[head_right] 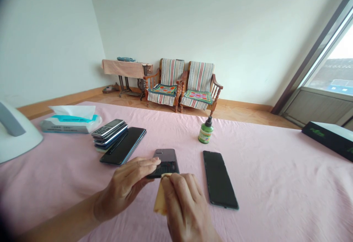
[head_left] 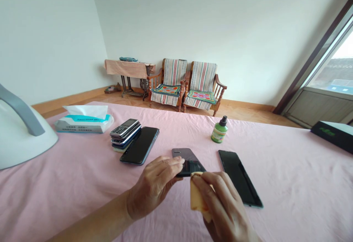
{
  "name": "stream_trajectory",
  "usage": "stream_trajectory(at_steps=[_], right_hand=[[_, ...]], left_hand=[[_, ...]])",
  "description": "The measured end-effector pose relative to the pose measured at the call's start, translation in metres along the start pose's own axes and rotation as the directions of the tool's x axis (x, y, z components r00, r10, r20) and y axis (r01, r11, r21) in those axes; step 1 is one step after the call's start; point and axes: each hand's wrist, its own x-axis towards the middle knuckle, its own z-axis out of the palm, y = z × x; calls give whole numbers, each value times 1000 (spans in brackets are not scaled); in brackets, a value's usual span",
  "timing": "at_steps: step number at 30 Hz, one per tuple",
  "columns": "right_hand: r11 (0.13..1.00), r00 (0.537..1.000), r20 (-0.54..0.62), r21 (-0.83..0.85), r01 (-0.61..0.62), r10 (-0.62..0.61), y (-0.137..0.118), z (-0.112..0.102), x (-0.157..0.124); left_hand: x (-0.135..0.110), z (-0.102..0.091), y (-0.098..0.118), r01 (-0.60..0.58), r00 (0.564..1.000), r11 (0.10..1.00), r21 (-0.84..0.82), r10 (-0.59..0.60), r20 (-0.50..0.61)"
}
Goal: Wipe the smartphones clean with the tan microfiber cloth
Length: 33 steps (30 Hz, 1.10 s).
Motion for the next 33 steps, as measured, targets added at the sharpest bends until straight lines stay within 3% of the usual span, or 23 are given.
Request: stream_trajectory(at_steps=[16,23,28,33], right_hand=[[997,998,-46,-65,45,-48,-3,-2,12],[999,999,-38,-41,6,-8,1,-3,5],[999,998,-39,-5,44,-44,-4,-1,12],[998,997,-57,-24,-54,52,4,0,4]], left_hand=[[3,-1,4,2,1000,1000,-6,-2,8],[2,-1,3,13,1000,1000,-10,-13,5],[4,-2,5,5,1000,1000,-4,-5,19],[1,-2,0,33,999,999,-20,-33,5]])
